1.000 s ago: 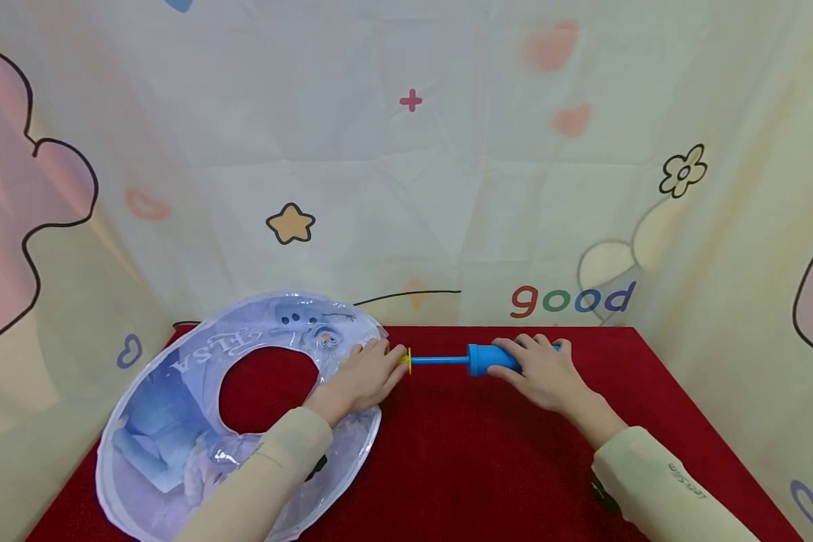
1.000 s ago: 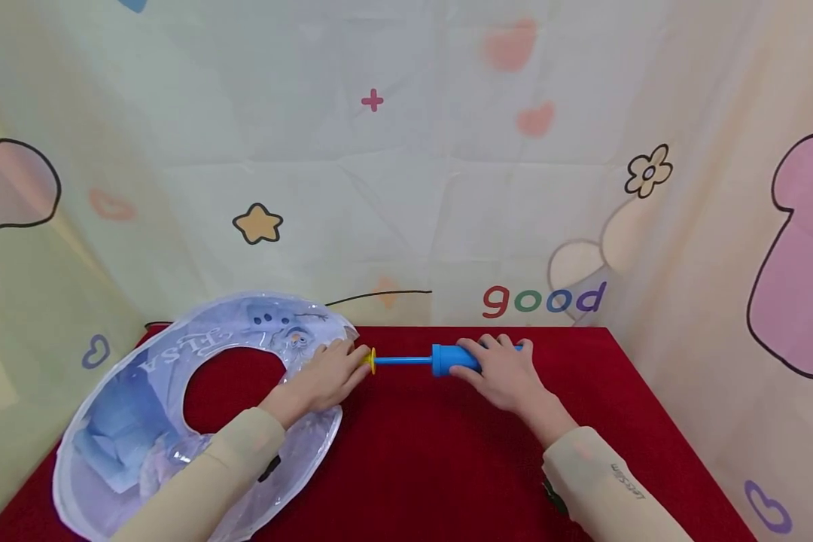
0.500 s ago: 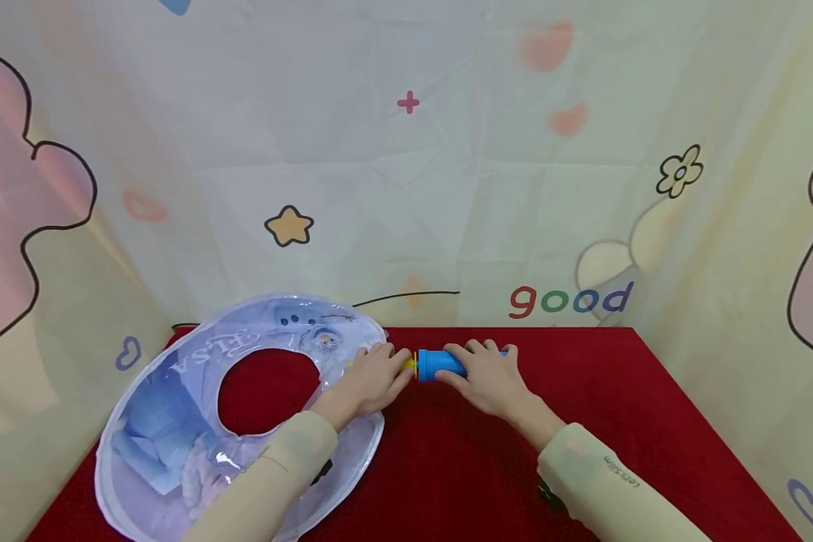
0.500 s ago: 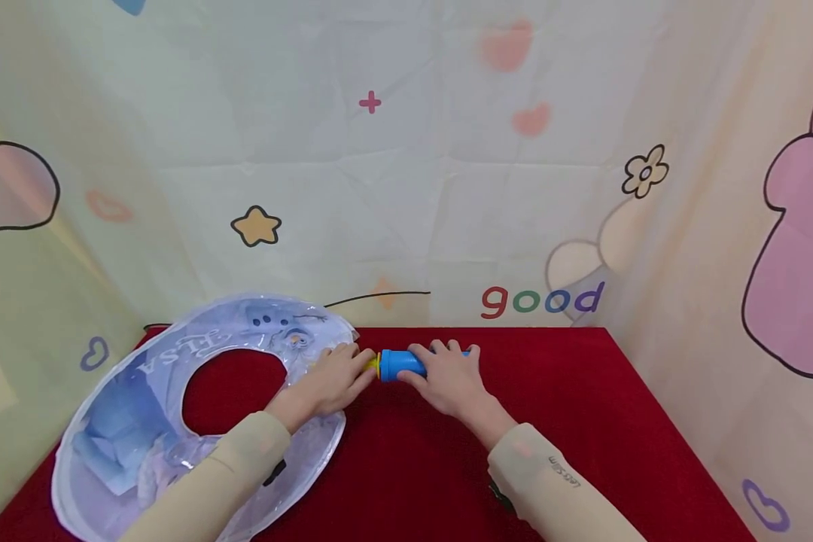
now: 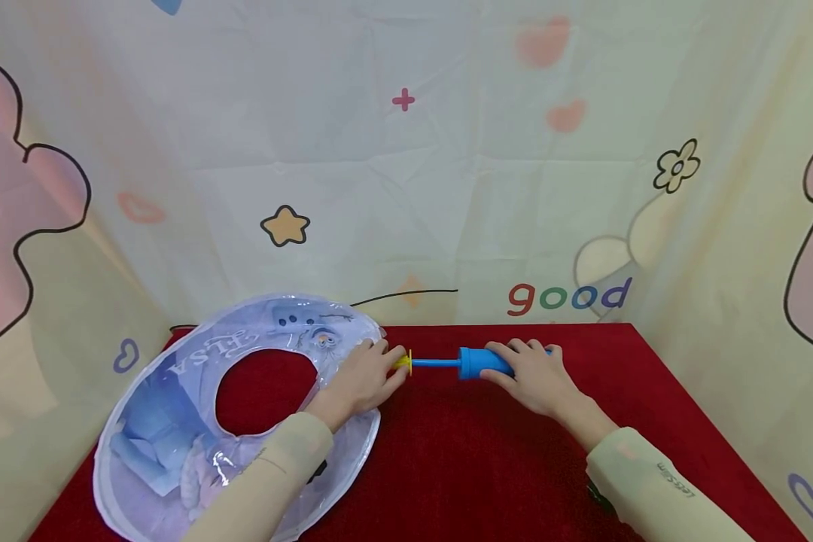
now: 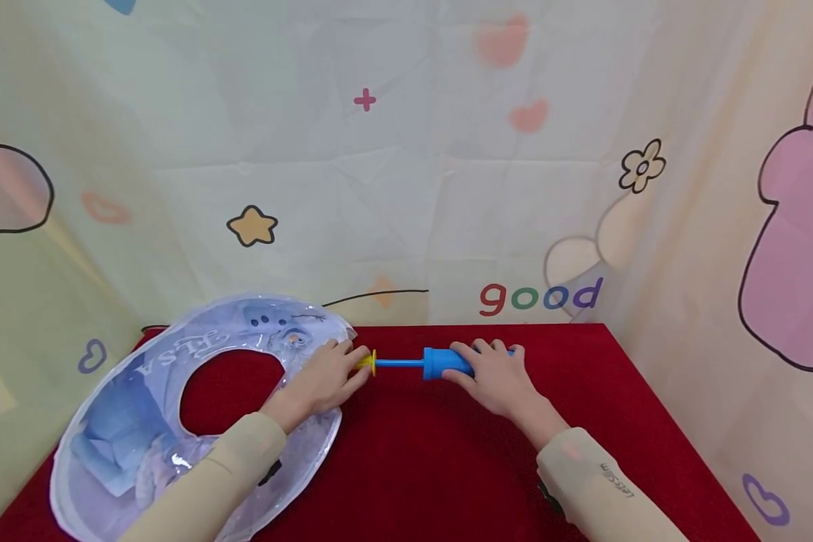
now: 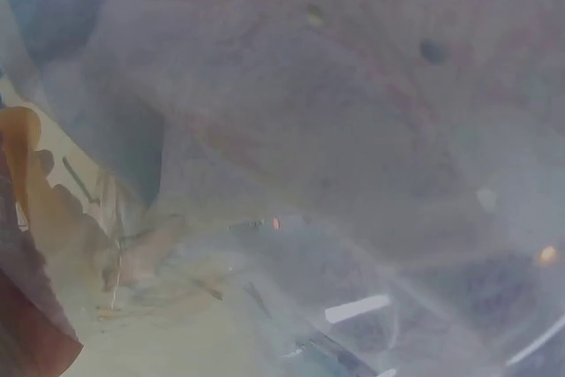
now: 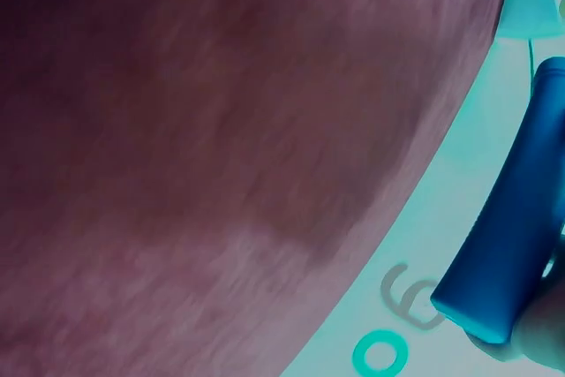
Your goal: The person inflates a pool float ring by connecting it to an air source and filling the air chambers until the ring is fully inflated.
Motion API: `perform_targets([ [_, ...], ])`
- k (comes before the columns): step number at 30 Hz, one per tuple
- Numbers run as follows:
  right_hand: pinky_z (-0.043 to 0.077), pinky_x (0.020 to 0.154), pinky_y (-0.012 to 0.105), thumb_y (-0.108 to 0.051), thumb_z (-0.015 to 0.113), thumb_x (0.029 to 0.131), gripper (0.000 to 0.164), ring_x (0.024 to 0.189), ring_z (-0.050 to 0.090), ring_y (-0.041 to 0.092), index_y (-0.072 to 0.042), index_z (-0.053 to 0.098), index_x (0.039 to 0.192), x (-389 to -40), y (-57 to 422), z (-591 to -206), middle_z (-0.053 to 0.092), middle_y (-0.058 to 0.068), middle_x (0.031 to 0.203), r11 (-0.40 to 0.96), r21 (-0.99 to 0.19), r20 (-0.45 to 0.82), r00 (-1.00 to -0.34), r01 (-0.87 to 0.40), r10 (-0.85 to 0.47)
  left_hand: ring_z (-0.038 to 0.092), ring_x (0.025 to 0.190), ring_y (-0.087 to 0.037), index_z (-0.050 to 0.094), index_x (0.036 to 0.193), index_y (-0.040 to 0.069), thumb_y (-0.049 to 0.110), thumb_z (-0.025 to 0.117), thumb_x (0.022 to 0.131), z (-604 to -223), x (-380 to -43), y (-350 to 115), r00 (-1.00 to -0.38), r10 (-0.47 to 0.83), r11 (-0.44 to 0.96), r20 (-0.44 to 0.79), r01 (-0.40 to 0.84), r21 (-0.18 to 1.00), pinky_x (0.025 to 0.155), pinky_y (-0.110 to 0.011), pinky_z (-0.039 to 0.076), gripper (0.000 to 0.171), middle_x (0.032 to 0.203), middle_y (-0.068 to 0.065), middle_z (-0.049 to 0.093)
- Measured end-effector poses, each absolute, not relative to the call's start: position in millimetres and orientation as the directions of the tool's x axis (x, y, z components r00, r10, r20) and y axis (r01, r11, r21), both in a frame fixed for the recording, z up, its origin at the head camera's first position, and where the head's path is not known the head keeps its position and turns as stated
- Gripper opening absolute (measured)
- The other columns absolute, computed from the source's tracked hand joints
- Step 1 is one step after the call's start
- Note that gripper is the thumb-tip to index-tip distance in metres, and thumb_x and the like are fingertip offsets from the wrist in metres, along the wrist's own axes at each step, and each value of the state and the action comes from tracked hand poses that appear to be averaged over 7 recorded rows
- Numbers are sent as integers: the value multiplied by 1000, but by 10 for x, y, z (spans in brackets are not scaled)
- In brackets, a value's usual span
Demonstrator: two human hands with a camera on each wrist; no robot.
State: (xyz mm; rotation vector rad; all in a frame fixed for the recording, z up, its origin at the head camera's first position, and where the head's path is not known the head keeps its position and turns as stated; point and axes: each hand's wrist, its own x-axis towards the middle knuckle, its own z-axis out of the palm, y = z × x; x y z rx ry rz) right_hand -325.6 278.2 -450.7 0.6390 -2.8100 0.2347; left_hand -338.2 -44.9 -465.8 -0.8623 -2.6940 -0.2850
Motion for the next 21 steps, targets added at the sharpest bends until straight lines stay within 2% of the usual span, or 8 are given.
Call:
perform_targets([
  [10,29,94,74,-54,63,97,59,116,52,45,-19,56,145,-3279,3136,-4476,61,17,130,902,-97,321,-871,-421,-372,57,96,-31,61,116,19,34,50,103,-4643,-3385,-482,-789,508,811,345,573,118,88,-46,46,23,105,-9,61],
  [15,33,91,72,-53,64,97,59,118,51,43,-19,56,145,-3288,3101,-4501,61,16,132,903,-96,340,-866,-419,-366,57,94,-29,60,108,20,32,50,103,-4658,-3389,-495,-798,499,818,339,562,119,85,-46,46,17,100,-7,59],
  [21,33,90,70,-54,64,97,58,118,52,41,-21,57,144,-3289,2815,-4542,61,13,131,892,-87,357,-850,-443,-388,56,108,-30,60,122,17,33,48,104,-4656,-3395,-501,-814,500,829,296,549,107,91,-50,44,27,115,-11,61],
])
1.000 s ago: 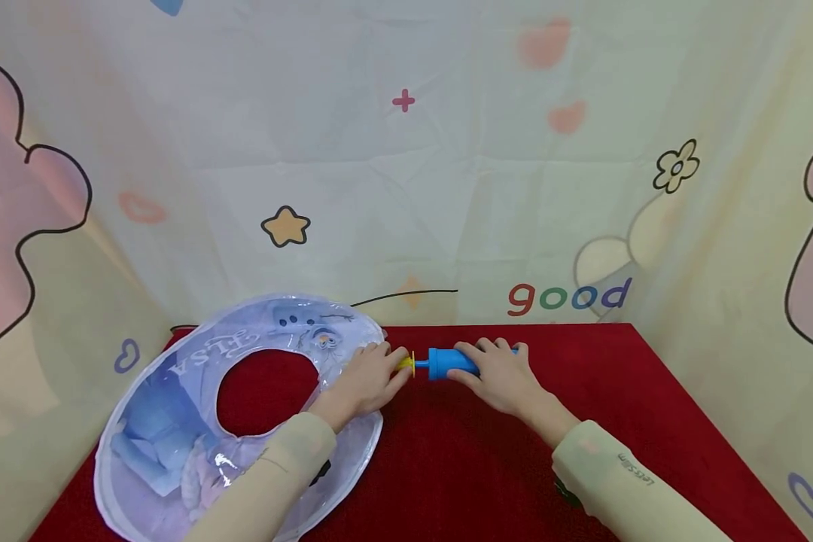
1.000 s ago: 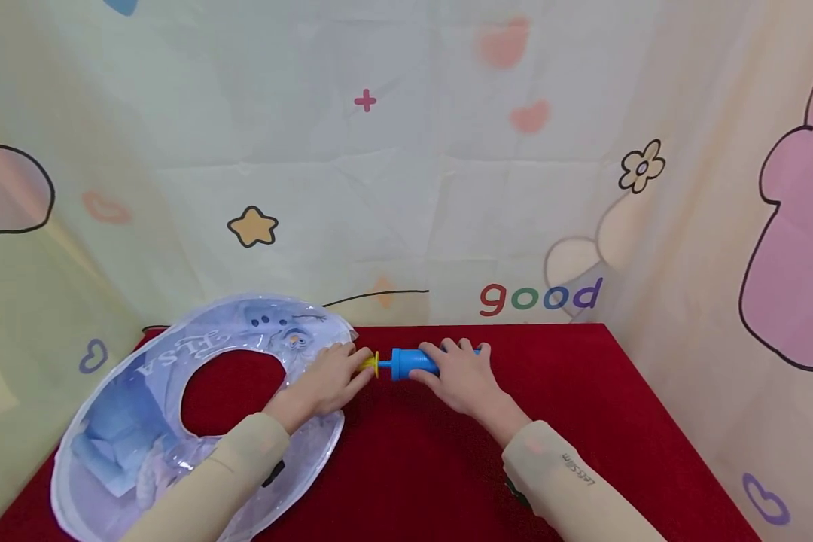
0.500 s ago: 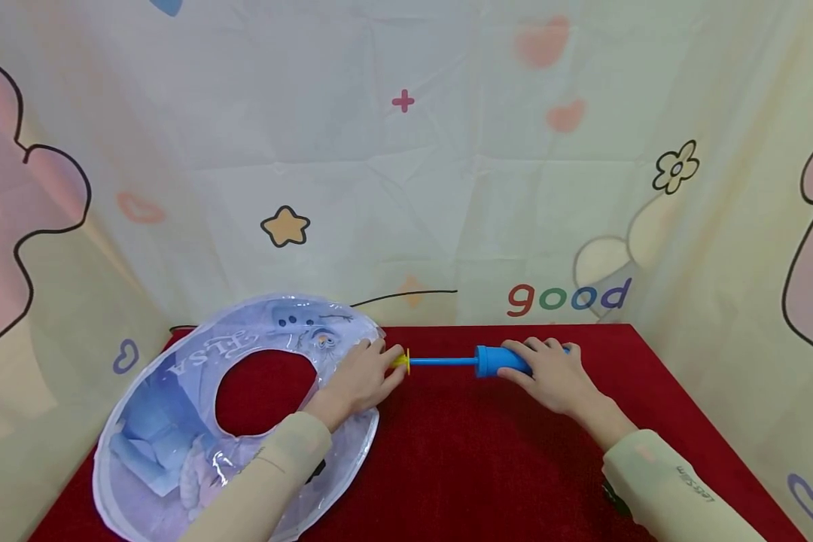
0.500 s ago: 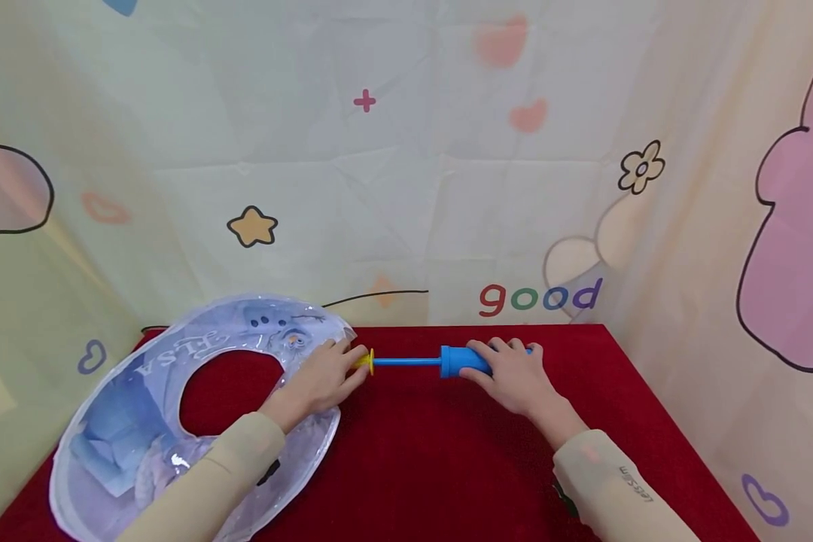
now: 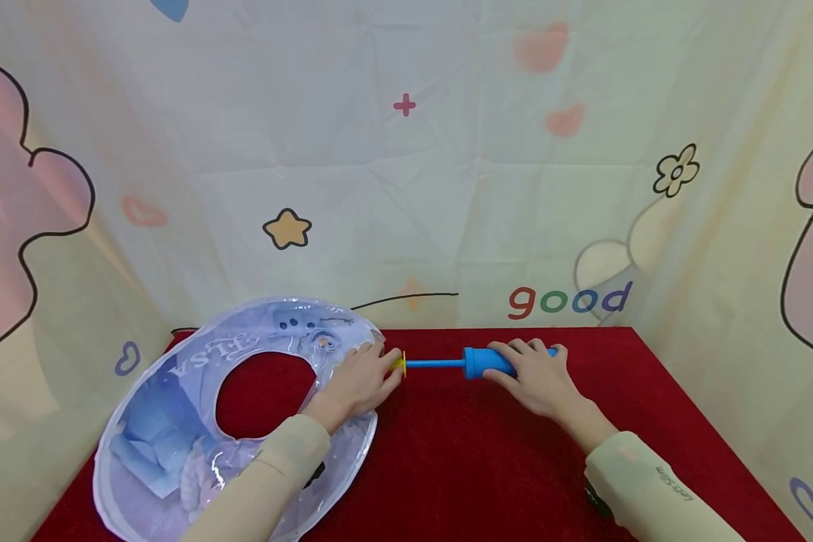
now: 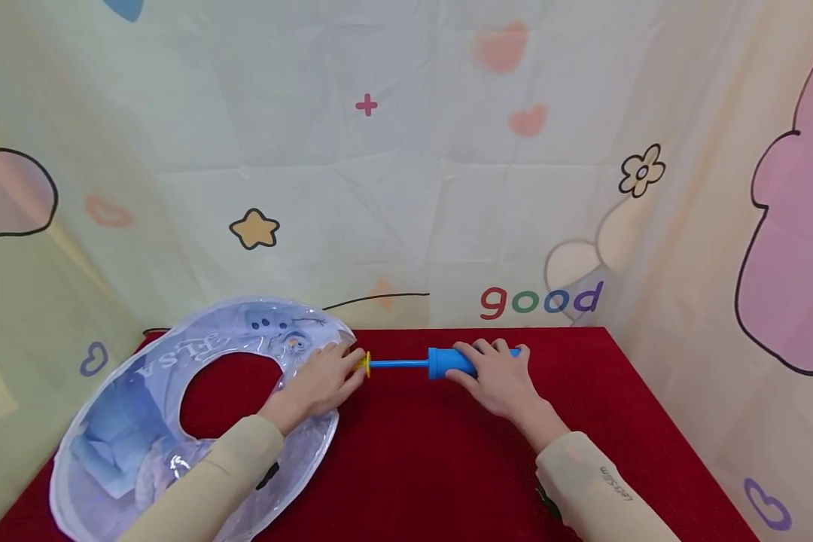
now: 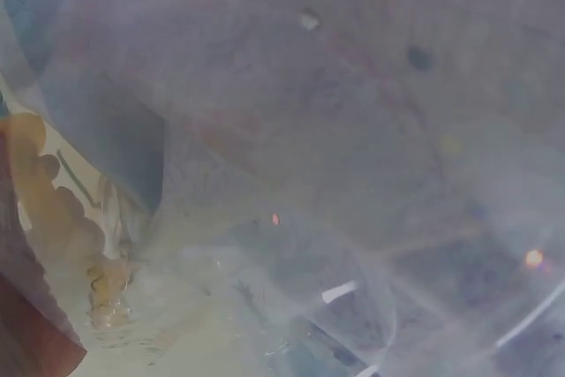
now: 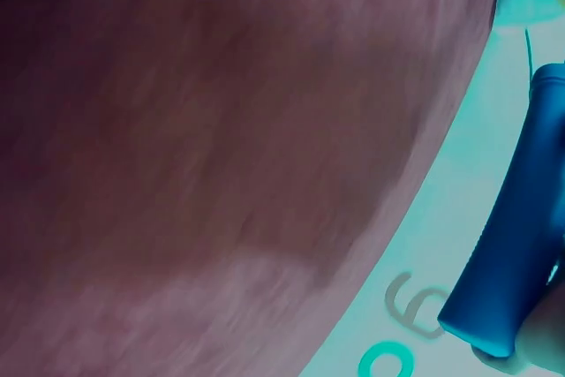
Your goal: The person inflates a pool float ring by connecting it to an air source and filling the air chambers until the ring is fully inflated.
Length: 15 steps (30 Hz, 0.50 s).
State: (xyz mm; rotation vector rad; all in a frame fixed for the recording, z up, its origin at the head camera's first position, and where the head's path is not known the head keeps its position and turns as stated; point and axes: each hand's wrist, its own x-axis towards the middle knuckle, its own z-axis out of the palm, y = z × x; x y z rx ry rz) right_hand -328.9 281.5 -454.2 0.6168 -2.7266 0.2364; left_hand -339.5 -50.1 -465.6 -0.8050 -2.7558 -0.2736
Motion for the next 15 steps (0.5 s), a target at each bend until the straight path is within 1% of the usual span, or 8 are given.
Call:
perform_targets([
  [3,32,90,70,-55,63,97,58,117,51,40,-21,57,144,-3291,2625,-4542,61,12,132,891,-94,340,-856,-444,-390,55,109,-29,60,124,18,33,47,105,-4651,-3394,-487,-817,501,830,285,547,107,91,-49,43,28,115,-11,60],
  [9,33,92,70,-57,60,98,59,116,51,40,-22,57,145,-3287,2258,-4515,60,11,133,893,-102,312,-867,-438,-389,54,98,-26,59,118,18,33,47,105,-4645,-3385,-429,-802,508,826,313,557,86,82,-47,44,23,99,-6,55],
  [15,31,95,72,-59,58,99,61,118,50,40,-22,55,147,-3270,2068,-4495,60,12,135,892,-96,291,-869,-442,-399,54,97,-25,59,121,18,35,47,105,-4643,-3366,-383,-805,507,826,309,556,94,82,-46,45,26,100,-6,54],
])
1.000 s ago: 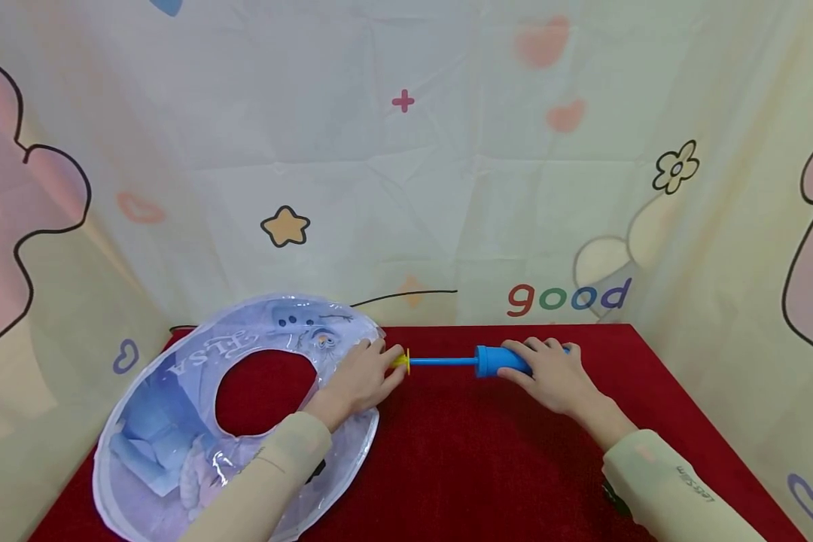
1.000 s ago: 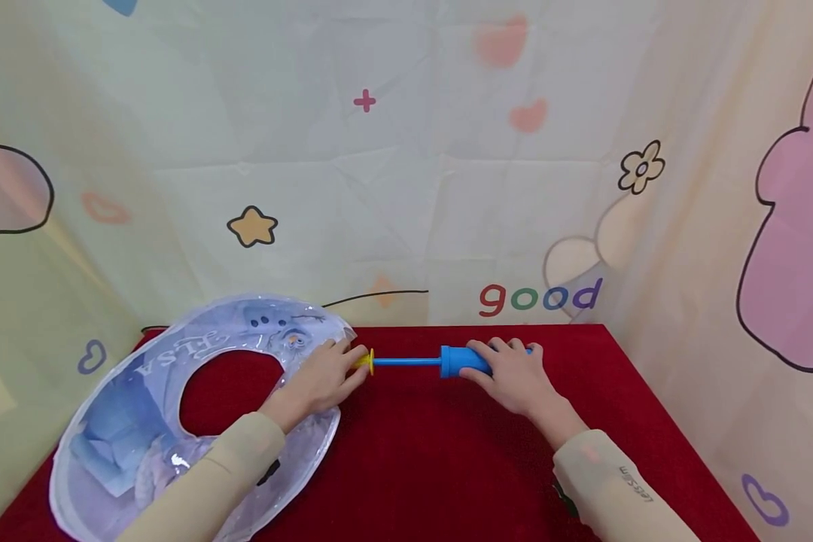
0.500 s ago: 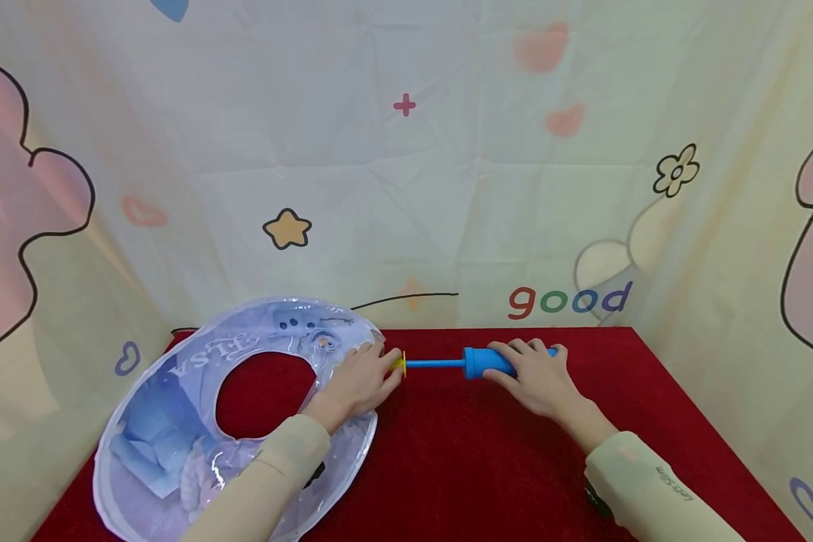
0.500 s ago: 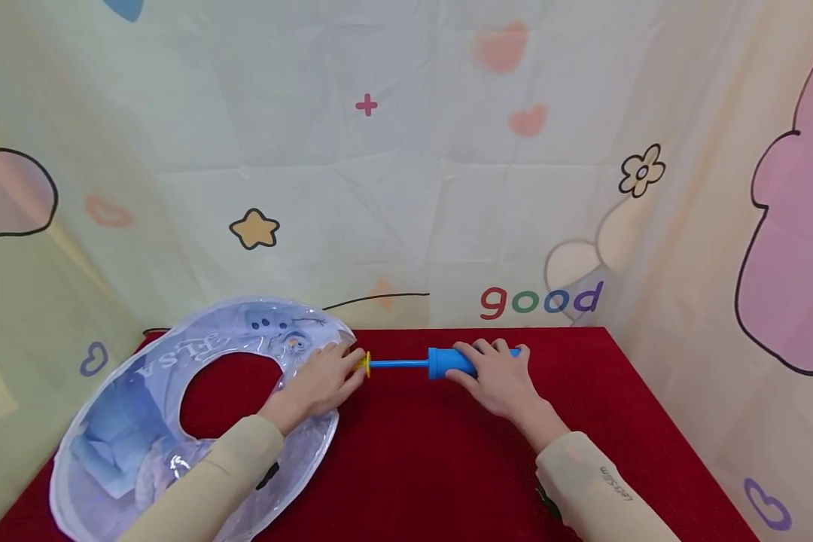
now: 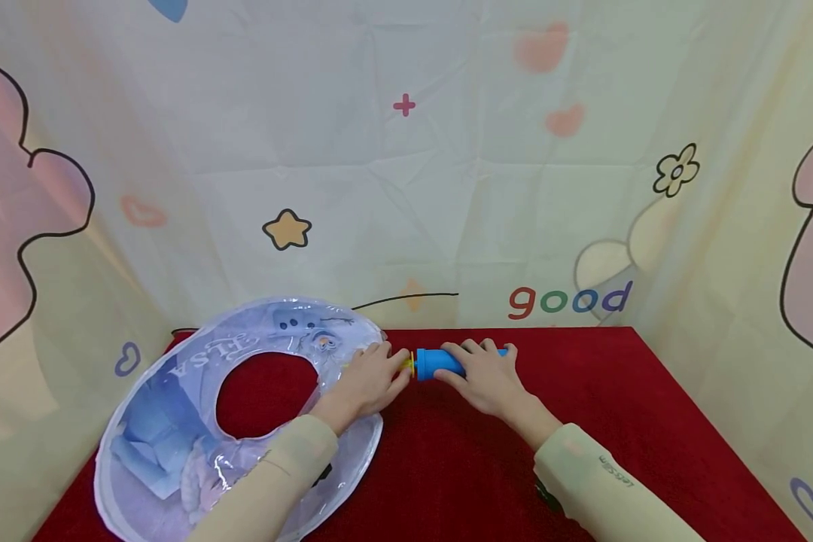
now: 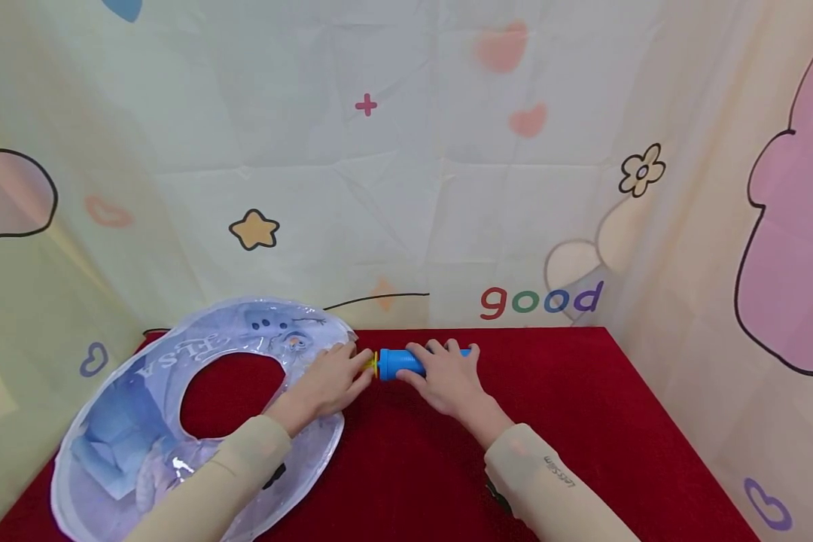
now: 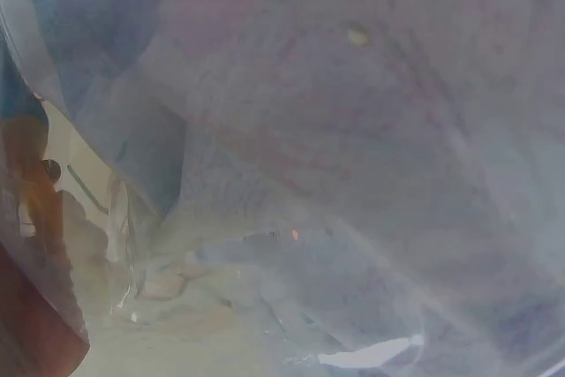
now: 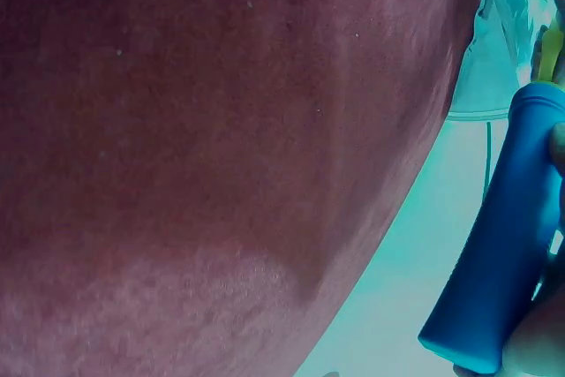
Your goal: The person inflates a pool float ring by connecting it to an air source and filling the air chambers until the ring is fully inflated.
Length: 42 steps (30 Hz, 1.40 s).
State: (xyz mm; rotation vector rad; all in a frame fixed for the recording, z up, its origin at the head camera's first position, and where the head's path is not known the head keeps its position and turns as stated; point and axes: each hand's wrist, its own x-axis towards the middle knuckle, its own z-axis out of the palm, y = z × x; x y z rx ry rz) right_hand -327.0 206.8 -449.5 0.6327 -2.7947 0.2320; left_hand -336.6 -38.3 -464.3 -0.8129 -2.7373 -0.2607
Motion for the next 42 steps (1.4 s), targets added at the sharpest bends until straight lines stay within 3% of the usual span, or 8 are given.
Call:
perform_targets([
  [9,31,96,71,-57,59,98,60,118,51,38,-21,55,146,-3321,2477,-4470,60,11,131,889,-95,278,-869,-449,-409,56,93,-26,59,111,21,34,50,101,-4606,-3362,-411,-813,474,832,340,539,128,81,-46,45,19,97,-7,56],
  [23,34,93,68,-56,59,99,61,119,52,40,-17,55,146,-3321,3234,-4526,60,16,133,900,-89,299,-873,-427,-385,59,94,-28,60,110,22,34,50,101,-4640,-3411,-483,-796,493,828,352,554,94,81,-48,46,17,98,-9,59],
  [33,34,93,67,-56,60,98,61,118,52,38,-19,56,145,-3335,2748,-4513,61,13,132,897,-64,309,-863,-437,-399,59,90,-28,57,108,20,29,49,102,-4626,-3381,-502,-773,519,823,363,567,32,75,-45,45,13,92,-7,57],
  [42,36,91,65,-62,54,99,61,114,53,35,-22,55,146,-3258,2090,-4546,62,9,132,898,-73,274,-875,-433,-400,55,93,-23,57,118,19,33,47,104,-4638,-3360,-431,-788,541,820,294,572,24,78,-45,45,23,96,-5,55],
])
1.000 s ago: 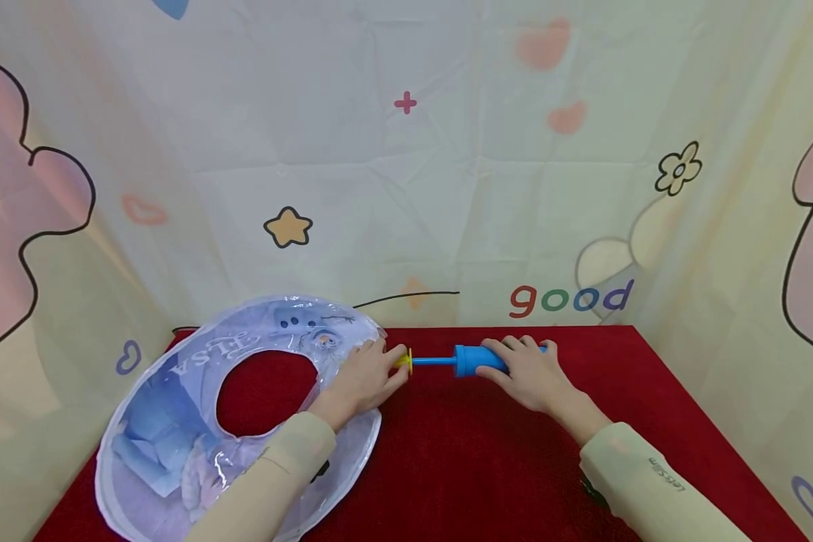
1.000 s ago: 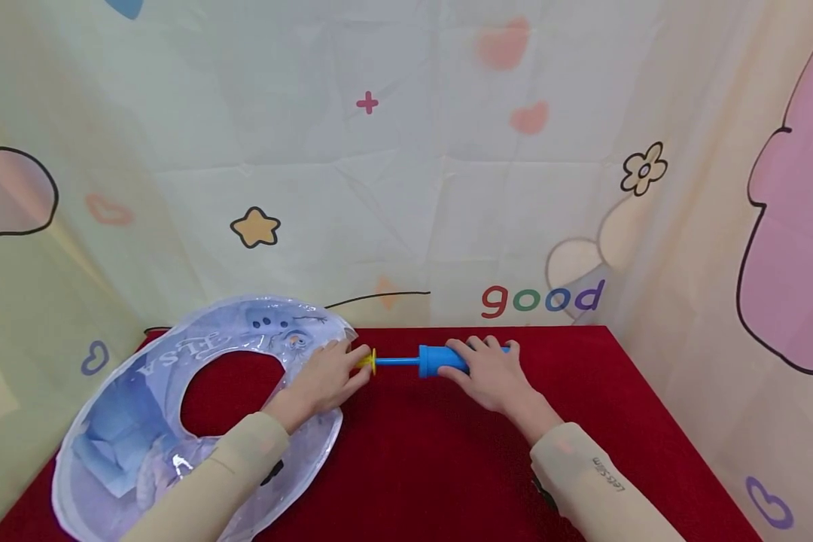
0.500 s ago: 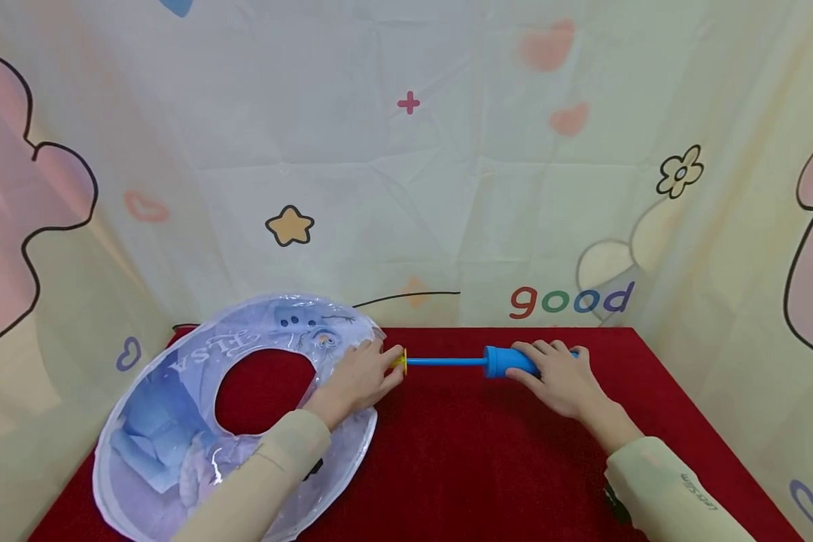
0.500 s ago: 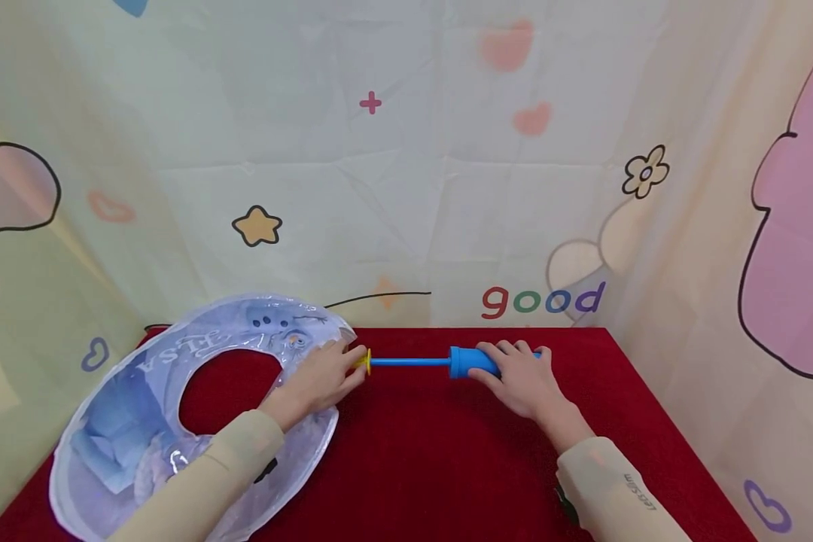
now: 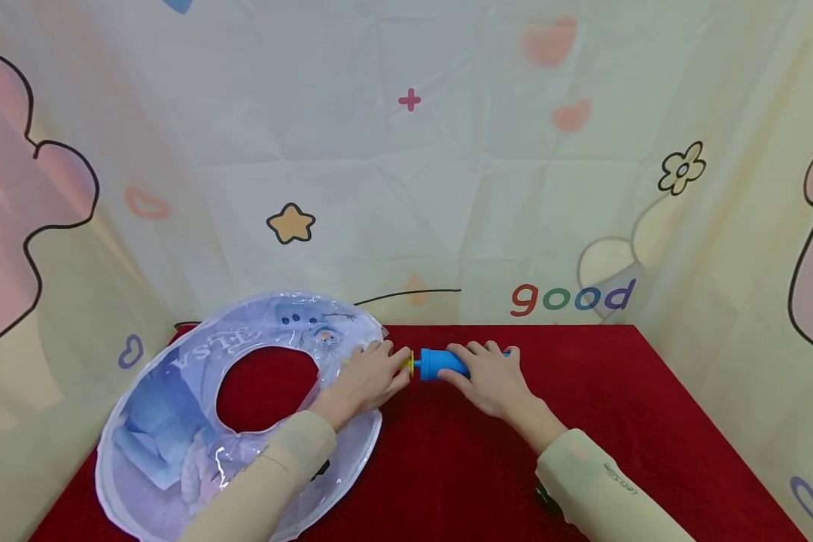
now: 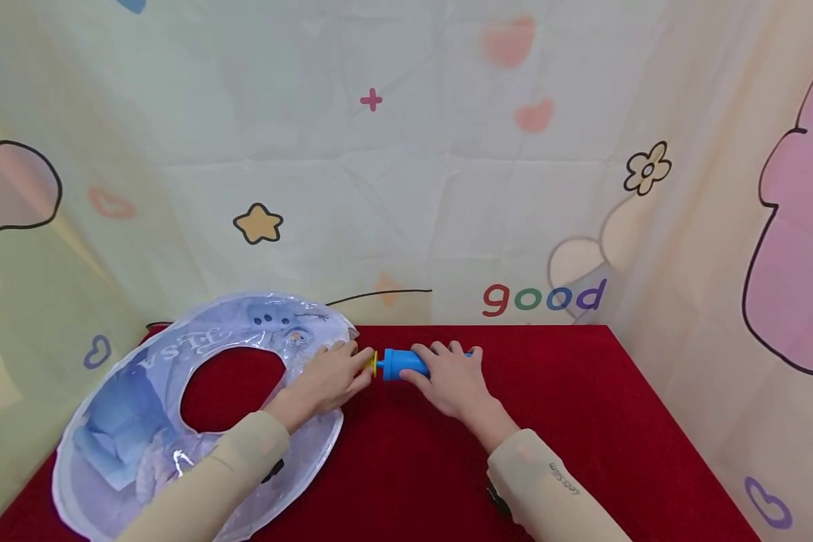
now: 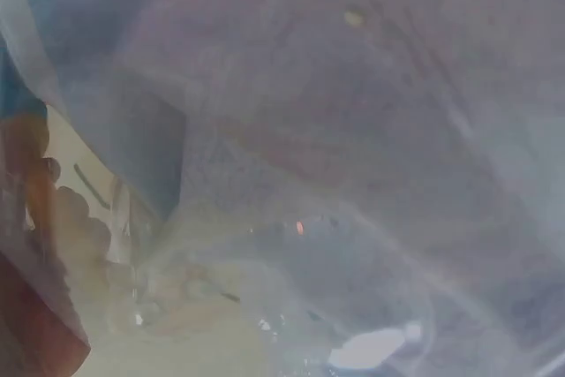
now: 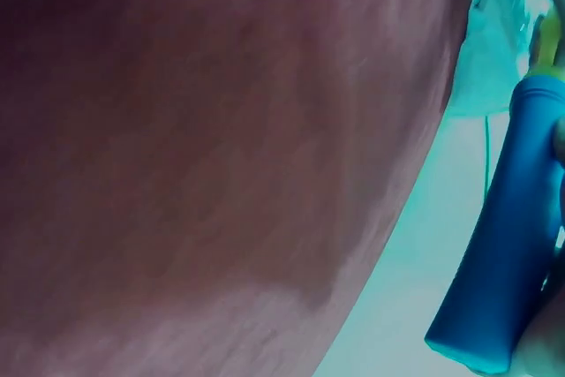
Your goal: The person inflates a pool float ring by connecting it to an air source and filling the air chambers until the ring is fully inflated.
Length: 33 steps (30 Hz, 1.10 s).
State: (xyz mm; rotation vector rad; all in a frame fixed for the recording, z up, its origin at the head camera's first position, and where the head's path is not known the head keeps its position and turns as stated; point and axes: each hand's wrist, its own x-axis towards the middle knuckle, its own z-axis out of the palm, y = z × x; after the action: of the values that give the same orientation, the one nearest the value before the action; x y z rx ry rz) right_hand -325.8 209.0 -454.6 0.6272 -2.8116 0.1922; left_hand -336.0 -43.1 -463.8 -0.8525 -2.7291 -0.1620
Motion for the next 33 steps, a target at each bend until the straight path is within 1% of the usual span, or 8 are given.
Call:
perform_targets([
  [3,36,91,66,-62,53,99,61,114,53,34,-23,55,146,-3239,2032,-4523,61,8,132,898,-64,278,-872,-434,-402,55,90,-23,57,116,19,33,48,103,-4648,-3362,-395,-791,531,822,304,568,42,77,-45,45,21,94,-5,55],
  [6,36,92,66,-61,56,99,61,116,53,35,-23,56,146,-3246,2094,-4505,61,9,132,899,-59,287,-869,-435,-402,54,87,-22,57,113,21,34,49,102,-4641,-3377,-381,-793,518,821,319,566,74,75,-43,45,19,90,-4,54],
  [12,36,92,66,-58,59,98,62,118,52,37,-21,55,147,-3280,2443,-4508,60,12,132,893,-101,279,-875,-438,-397,55,89,-24,56,106,23,36,50,100,-4583,-3421,-410,-803,512,817,304,565,117,77,-44,44,15,87,-2,52],
  [15,36,93,67,-58,60,98,62,119,52,38,-20,55,147,-3311,2637,-4492,61,14,132,892,-115,268,-879,-436,-395,55,87,-23,56,103,23,34,51,100,-4558,-3441,-457,-810,511,815,286,563,137,77,-44,44,13,83,0,50],
  [24,35,92,67,-56,60,98,62,120,52,41,-17,55,146,-3344,3092,-4351,61,17,131,903,-110,260,-889,-416,-378,49,75,-19,54,98,20,27,53,99,-4464,-3475,-535,-792,538,776,289,600,197,66,-38,42,7,76,0,45],
  [26,35,91,68,-56,60,98,62,119,51,42,-16,56,146,-3350,3143,-4337,61,18,132,907,-106,261,-891,-408,-371,49,76,-19,54,99,20,26,52,100,-4450,-3485,-528,-794,548,770,265,602,211,65,-37,42,7,78,0,46],
  [29,34,91,68,-56,59,99,62,119,52,43,-16,56,146,-3352,3133,-4336,60,19,133,910,-93,268,-890,-404,-368,50,80,-19,54,103,21,26,49,101,-4436,-3505,-512,-803,556,772,215,595,226,68,-39,43,8,83,-1,48],
  [33,34,91,68,-56,60,98,61,118,53,42,-17,56,146,-3346,2921,-4351,61,17,132,907,-75,279,-882,-414,-379,51,83,-20,54,107,20,26,47,102,-4413,-3507,-484,-809,565,772,161,587,243,71,-44,44,11,88,-2,49],
])
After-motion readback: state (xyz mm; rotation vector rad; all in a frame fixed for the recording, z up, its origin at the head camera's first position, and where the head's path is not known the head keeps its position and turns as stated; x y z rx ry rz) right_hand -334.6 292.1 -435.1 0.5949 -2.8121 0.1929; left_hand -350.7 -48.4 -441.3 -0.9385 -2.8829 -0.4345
